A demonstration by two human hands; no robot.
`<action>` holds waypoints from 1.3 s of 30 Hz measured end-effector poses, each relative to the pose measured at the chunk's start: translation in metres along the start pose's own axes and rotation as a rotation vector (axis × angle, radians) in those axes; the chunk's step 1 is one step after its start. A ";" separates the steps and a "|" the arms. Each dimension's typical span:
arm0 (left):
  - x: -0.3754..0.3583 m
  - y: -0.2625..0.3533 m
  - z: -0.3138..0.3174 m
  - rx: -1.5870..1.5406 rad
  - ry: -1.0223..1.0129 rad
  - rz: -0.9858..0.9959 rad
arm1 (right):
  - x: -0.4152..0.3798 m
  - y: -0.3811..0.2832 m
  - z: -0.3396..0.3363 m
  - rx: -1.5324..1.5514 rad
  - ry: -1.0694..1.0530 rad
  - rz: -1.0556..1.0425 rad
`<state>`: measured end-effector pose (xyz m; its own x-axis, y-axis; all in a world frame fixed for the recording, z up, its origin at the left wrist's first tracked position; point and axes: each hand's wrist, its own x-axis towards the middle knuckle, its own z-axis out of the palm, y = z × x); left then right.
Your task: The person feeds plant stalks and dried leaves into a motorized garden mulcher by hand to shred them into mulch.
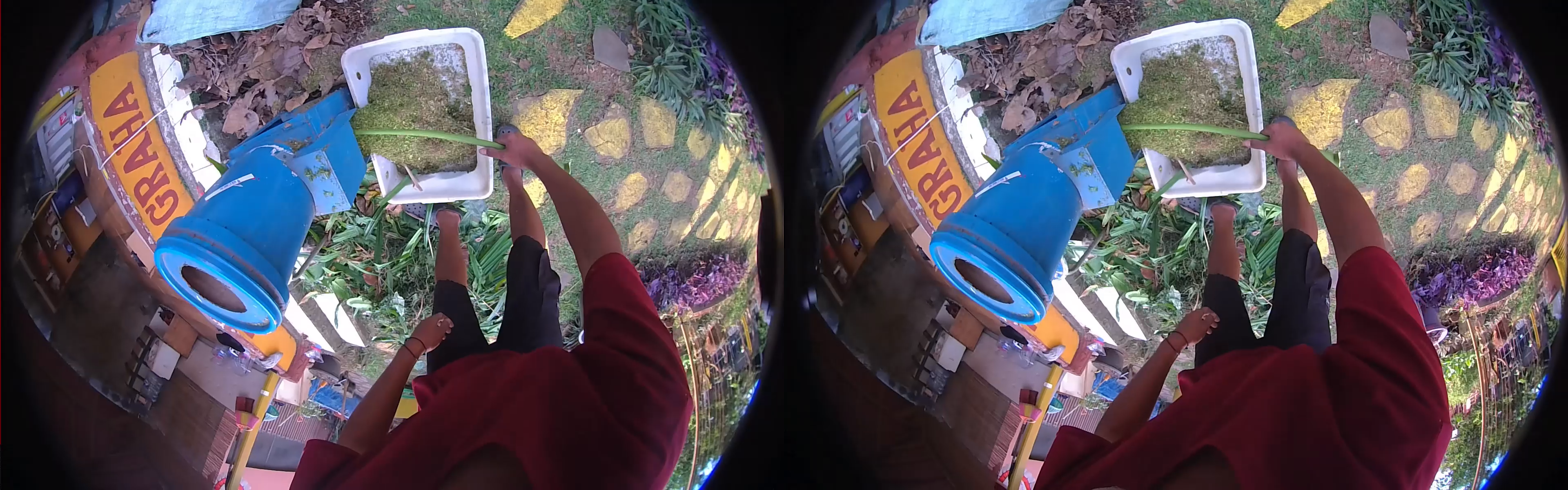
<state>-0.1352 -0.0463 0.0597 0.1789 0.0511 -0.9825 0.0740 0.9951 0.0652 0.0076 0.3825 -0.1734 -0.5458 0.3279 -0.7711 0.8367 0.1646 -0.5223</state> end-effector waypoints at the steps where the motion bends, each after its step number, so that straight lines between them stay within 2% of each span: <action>1: 0.010 -0.016 0.006 0.072 -0.017 0.013 | 0.009 0.004 0.004 0.070 -0.055 0.093; 3: 0.021 -0.037 0.012 0.138 -0.034 0.009 | 0.038 0.016 0.019 0.044 -0.100 0.106; 4: 0.023 -0.042 0.014 0.351 -0.015 0.225 | 0.056 0.021 0.030 0.007 -0.127 0.115; 5: 0.027 -0.046 0.016 0.563 0.004 0.443 | 0.072 0.025 0.043 -0.060 -0.103 0.025; 6: 0.028 -0.038 0.018 0.557 0.003 0.431 | 0.088 0.026 0.056 -0.055 -0.115 0.022; 8: 0.024 -0.012 0.022 0.447 0.210 -0.093 | 0.122 0.015 0.082 -0.160 0.002 -0.106; 10: 0.030 -0.017 0.018 0.440 0.248 -0.092 | 0.157 -0.006 0.101 -0.195 -0.052 -0.138; 12: 0.032 -0.021 0.014 0.434 0.283 -0.089 | 0.186 -0.025 0.123 -0.119 0.085 -0.228; 15: 0.039 -0.018 0.007 0.461 0.284 -0.140 | 0.210 -0.054 0.127 -0.066 0.046 -0.220; 18: 0.044 -0.020 0.006 0.466 0.346 -0.152 | 0.228 -0.048 0.130 -0.090 -0.041 -0.252; 19: 0.045 -0.023 0.002 0.472 0.337 -0.142 | 0.230 -0.042 0.136 -0.076 0.063 -0.418; 20: 0.045 -0.024 0.001 0.477 0.325 -0.132 | 0.227 -0.035 0.142 -0.083 0.055 -0.414; 22: 0.047 -0.026 -0.003 0.485 0.323 -0.123 | 0.206 -0.049 0.123 -0.002 -0.114 -0.276; 26: 0.038 -0.020 -0.009 0.475 0.345 -0.112 | 0.210 -0.054 0.115 0.000 -0.064 -0.299; 28: 0.038 -0.021 -0.012 0.472 0.323 -0.129 | 0.218 -0.058 0.114 0.006 0.032 -0.153; 31: 0.038 -0.022 -0.017 0.474 0.279 -0.137 | 0.206 -0.059 0.123 -0.007 -0.029 -0.098; 34: 0.039 -0.024 -0.017 0.475 0.273 -0.115 | 0.203 -0.046 0.128 -0.147 -0.061 -0.073; 36: 0.040 -0.023 -0.019 0.474 0.279 -0.106 | 0.201 -0.023 0.128 -0.182 -0.035 -0.109; 38: 0.039 -0.019 -0.020 0.474 0.227 -0.150 | 0.197 -0.008 0.126 -0.377 -0.016 -0.249; 39: 0.040 -0.018 -0.020 0.471 0.229 -0.149 | 0.194 -0.012 0.113 -0.354 -0.081 -0.236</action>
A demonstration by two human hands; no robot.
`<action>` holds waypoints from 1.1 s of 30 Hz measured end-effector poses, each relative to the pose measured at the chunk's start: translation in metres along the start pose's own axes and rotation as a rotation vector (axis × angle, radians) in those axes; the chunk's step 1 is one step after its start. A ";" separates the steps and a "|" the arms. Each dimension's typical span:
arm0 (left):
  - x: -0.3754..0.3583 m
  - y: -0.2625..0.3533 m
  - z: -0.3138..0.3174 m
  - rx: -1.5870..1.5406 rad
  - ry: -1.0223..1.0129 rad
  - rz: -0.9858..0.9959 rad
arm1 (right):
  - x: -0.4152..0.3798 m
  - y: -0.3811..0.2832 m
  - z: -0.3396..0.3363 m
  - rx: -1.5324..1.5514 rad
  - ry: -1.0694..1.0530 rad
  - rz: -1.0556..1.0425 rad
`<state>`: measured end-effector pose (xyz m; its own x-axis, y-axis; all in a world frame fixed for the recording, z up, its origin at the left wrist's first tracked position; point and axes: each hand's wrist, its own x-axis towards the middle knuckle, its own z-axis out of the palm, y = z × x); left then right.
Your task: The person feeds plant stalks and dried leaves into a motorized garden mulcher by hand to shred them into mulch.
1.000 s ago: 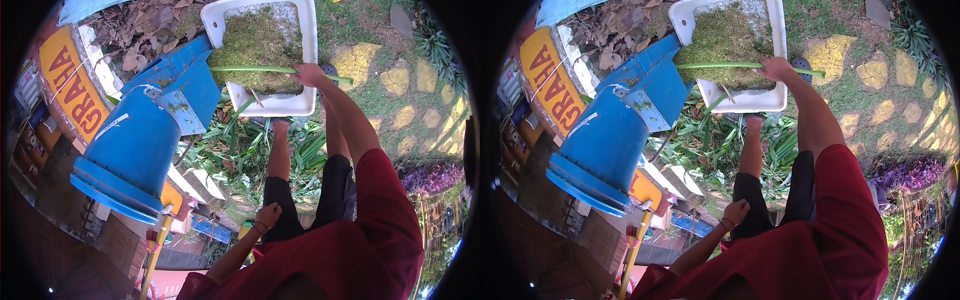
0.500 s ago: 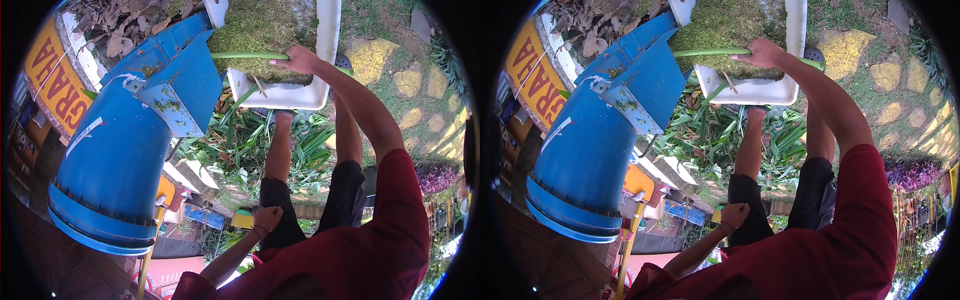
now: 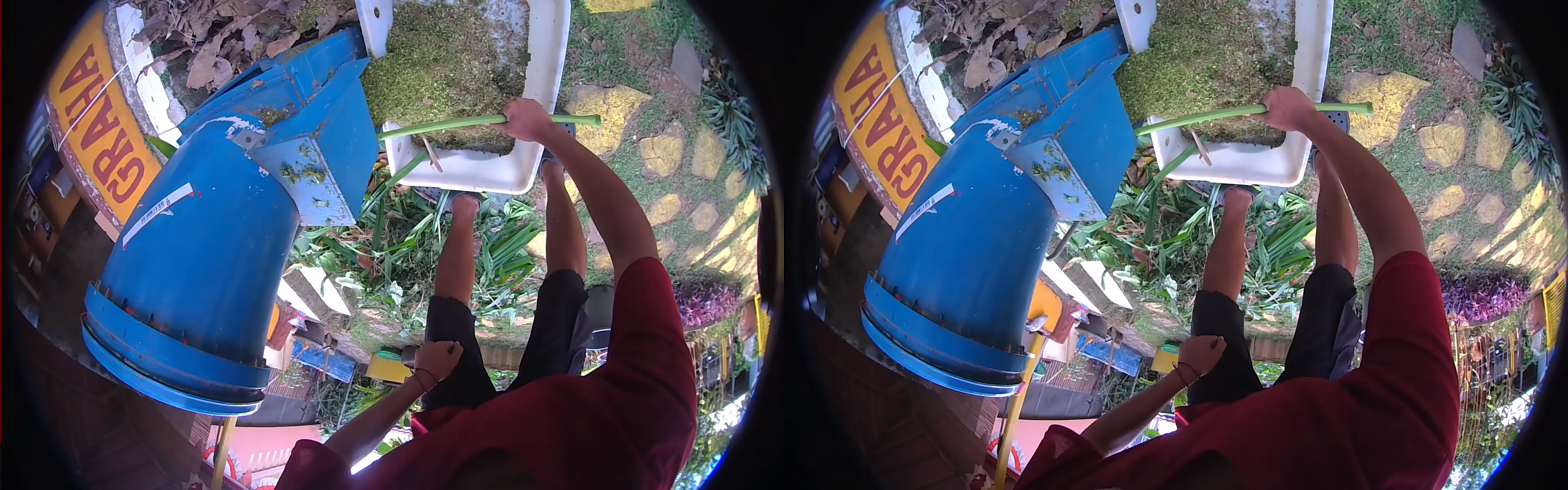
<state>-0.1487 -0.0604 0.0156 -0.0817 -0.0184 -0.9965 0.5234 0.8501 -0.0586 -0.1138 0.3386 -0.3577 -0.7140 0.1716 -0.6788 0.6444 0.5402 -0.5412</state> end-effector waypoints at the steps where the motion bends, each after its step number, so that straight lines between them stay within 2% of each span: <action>1: 0.000 0.001 0.001 -0.007 0.010 0.015 | -0.002 -0.005 -0.015 -0.002 -0.002 -0.003; 3: 0.001 0.003 0.001 -0.016 0.014 0.030 | -0.002 -0.018 -0.035 0.279 0.119 0.120; 6: 0.003 0.006 0.002 -0.016 -0.006 0.014 | 0.021 -0.018 -0.028 0.284 0.141 0.191; 7: 0.004 0.006 0.002 -0.004 -0.003 0.017 | 0.024 -0.020 -0.029 0.285 0.146 0.187; 9: 0.001 0.008 0.000 0.010 -0.005 0.010 | 0.024 -0.027 -0.025 0.182 -0.017 0.084; 11: -0.003 0.016 -0.005 -0.012 0.038 0.005 | 0.030 -0.016 -0.035 0.179 -0.010 0.066; 13: -0.001 0.015 -0.003 -0.001 0.027 0.012 | 0.034 -0.005 -0.051 0.165 0.138 0.072; 15: 0.005 0.014 -0.003 0.003 0.025 0.022 | 0.035 -0.010 -0.055 0.199 0.077 0.109; 17: 0.007 0.012 0.000 0.000 -0.022 0.015 | 0.027 -0.018 -0.051 0.207 -0.009 0.051; 19: 0.004 0.018 -0.005 0.008 -0.024 -0.004 | 0.024 -0.017 -0.038 0.197 0.005 0.009; 21: 0.003 0.021 -0.006 0.019 -0.022 -0.022 | 0.023 -0.012 -0.032 -0.049 -0.050 -0.079; 25: 0.005 0.023 -0.006 -0.004 0.001 0.000 | 0.029 -0.012 -0.042 -0.023 0.012 -0.094; 27: 0.006 0.027 -0.007 0.010 -0.029 -0.015 | 0.035 -0.020 -0.045 0.175 -0.039 0.037; 30: 0.007 0.028 -0.010 -0.012 -0.062 -0.010 | 0.045 -0.025 -0.041 0.108 0.035 -0.045; 33: 0.007 0.026 -0.002 -0.005 -0.051 -0.029 | 0.042 -0.027 -0.042 0.195 -0.012 -0.004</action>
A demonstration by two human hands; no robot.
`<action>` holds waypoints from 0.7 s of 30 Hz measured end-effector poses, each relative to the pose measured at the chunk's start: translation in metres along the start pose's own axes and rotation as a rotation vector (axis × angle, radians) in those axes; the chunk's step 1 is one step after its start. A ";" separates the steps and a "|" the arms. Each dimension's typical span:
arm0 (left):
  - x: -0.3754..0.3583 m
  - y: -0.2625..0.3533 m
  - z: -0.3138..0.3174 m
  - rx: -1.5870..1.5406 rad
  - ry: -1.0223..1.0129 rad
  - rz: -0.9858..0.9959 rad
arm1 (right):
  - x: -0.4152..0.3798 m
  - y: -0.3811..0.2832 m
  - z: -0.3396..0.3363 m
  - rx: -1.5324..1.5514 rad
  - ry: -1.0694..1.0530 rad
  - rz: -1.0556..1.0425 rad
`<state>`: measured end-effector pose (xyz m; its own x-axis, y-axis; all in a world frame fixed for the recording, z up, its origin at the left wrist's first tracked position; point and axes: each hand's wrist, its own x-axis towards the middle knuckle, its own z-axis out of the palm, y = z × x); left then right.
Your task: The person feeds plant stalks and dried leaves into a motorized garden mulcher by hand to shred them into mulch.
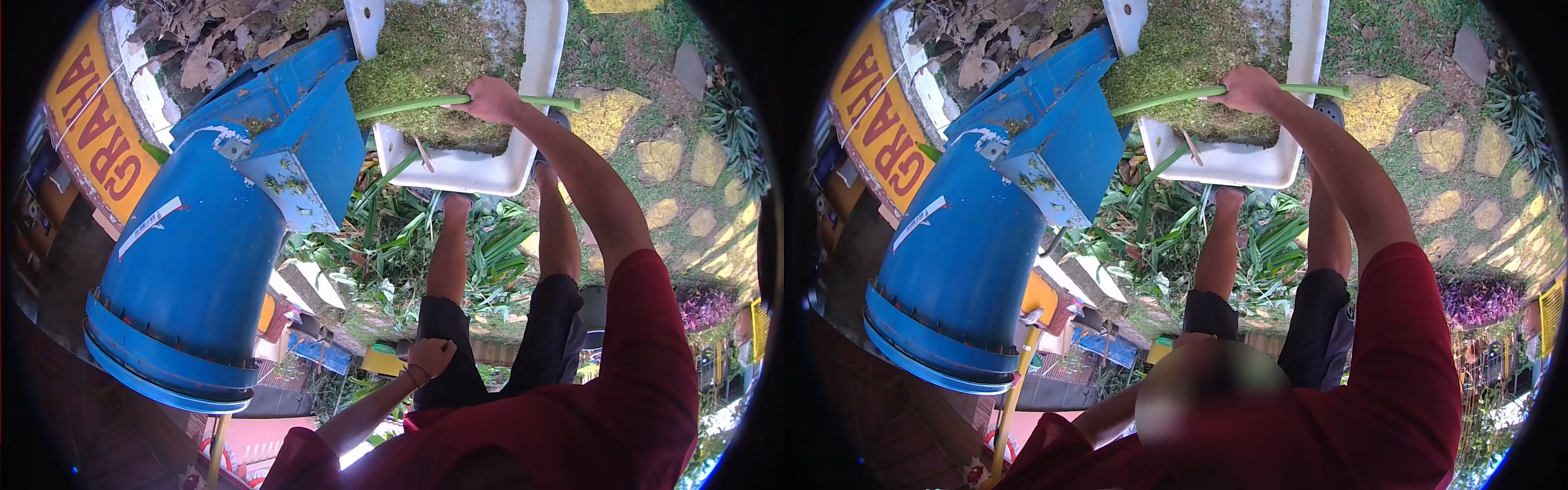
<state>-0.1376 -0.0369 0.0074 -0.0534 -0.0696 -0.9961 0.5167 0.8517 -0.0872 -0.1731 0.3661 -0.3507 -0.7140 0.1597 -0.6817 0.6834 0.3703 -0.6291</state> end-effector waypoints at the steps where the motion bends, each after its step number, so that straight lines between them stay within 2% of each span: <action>1: 0.001 0.000 0.000 0.003 -0.001 0.007 | -0.002 0.001 -0.001 -0.001 -0.001 0.002; 3: 0.000 0.002 -0.001 0.004 0.002 0.005 | -0.004 -0.003 -0.004 -0.103 -0.070 -0.062; 6: -0.001 0.004 -0.004 -0.002 0.014 0.019 | -0.001 -0.002 -0.028 -0.202 -0.059 -0.098; 7: 0.000 0.004 -0.003 0.014 0.010 0.024 | 0.008 0.005 -0.031 -0.244 0.064 -0.157; 11: 0.002 0.003 -0.001 0.021 -0.009 0.005 | 0.018 0.005 -0.046 -0.278 0.101 -0.180; 14: -0.001 0.002 0.001 -0.033 0.018 0.024 | 0.009 0.005 -0.037 -0.273 -0.018 -0.094; 19: 0.000 0.005 -0.004 -0.005 -0.073 -0.002 | -0.028 0.039 -0.018 -0.276 0.075 -0.099; 21: -0.002 0.005 -0.002 -0.018 -0.084 -0.009 | -0.056 0.045 -0.038 -0.214 0.097 0.021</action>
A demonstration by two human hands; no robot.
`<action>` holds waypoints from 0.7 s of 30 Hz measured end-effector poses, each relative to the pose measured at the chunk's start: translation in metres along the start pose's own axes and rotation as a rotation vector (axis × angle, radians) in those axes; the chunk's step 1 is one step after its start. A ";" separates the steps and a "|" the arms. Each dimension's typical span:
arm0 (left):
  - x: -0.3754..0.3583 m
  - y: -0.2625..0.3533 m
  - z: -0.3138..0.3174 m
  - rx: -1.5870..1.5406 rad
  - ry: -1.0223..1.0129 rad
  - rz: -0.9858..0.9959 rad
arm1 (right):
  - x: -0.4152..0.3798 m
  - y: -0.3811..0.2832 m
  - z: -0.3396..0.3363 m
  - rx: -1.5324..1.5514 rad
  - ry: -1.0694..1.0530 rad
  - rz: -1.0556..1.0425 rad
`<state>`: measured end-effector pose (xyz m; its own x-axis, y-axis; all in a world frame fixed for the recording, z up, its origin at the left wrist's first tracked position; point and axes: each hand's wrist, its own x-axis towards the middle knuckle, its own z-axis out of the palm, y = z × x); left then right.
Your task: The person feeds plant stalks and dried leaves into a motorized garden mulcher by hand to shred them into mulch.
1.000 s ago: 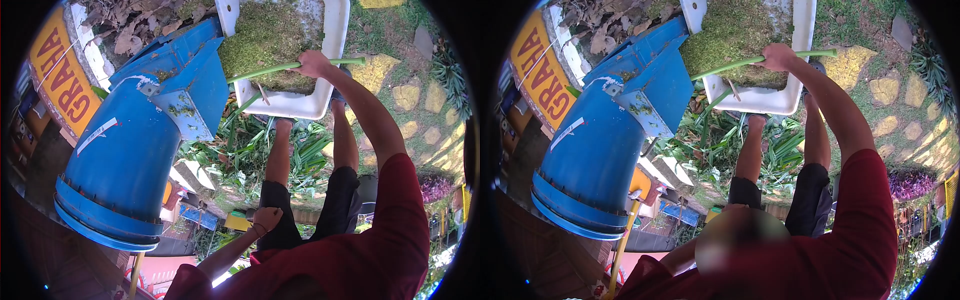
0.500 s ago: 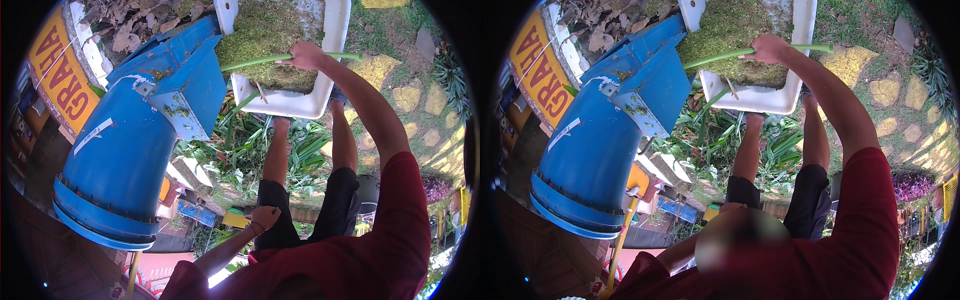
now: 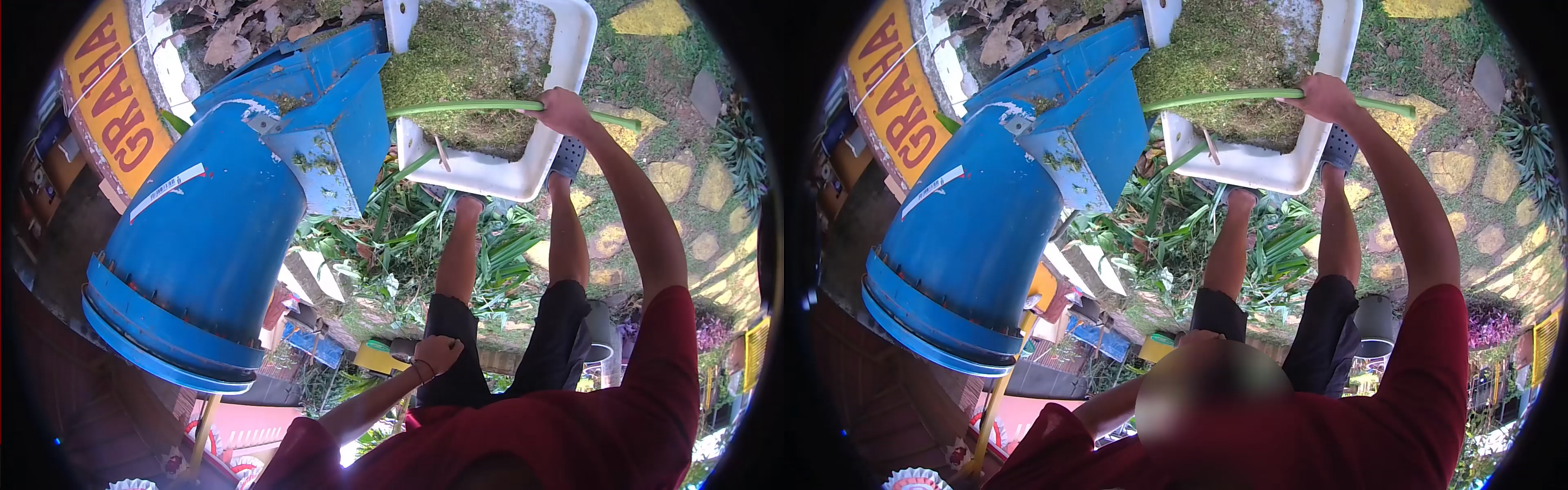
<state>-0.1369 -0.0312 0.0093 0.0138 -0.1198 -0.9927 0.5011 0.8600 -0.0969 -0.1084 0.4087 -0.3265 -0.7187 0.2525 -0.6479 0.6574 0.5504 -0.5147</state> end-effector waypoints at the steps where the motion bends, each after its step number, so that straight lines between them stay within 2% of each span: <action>1: 0.000 0.001 -0.002 -0.014 0.015 0.014 | -0.017 0.003 -0.018 0.069 -0.040 0.072; 2: -0.002 0.003 -0.003 -0.030 0.032 0.031 | -0.033 0.007 -0.033 0.136 -0.078 0.144; 5: -0.003 0.000 0.001 -0.016 0.067 0.072 | -0.085 0.043 -0.052 0.121 0.061 0.156; 7: -0.005 0.000 0.001 -0.021 0.080 0.083 | -0.122 0.034 -0.090 0.079 0.098 0.181; 9: -0.006 -0.002 0.003 -0.031 0.094 0.095 | -0.151 0.015 -0.127 0.359 0.146 0.295; 10: -0.005 -0.004 0.007 -0.019 0.101 0.118 | -0.161 0.005 -0.139 0.342 0.154 0.287; 12: -0.009 -0.005 0.011 -0.017 0.121 0.154 | -0.174 -0.018 -0.159 0.792 0.377 0.206; 14: -0.017 0.000 0.008 0.010 0.135 0.170 | -0.176 -0.061 -0.180 0.995 0.357 0.215; 16: -0.018 -0.002 0.015 0.007 0.134 0.196 | -0.176 -0.113 -0.175 0.793 0.188 0.197; 17: -0.021 -0.002 0.016 0.015 0.116 0.208 | -0.181 -0.132 -0.168 0.622 0.008 0.106; 18: -0.029 0.005 0.011 0.017 0.122 0.221 | -0.189 -0.144 -0.164 0.278 -0.108 -0.056; 19: -0.038 0.011 0.009 -0.006 0.125 0.240 | -0.193 -0.148 -0.168 0.188 -0.105 -0.078; 21: -0.063 0.022 0.003 -0.029 0.135 0.264 | -0.188 -0.144 -0.194 0.164 0.034 -0.022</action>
<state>-0.1244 -0.0066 0.0701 0.0242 0.1751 -0.9842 0.4705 0.8667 0.1658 -0.1116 0.4365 -0.0220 -0.7386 0.2702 -0.6177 0.6678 0.4192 -0.6151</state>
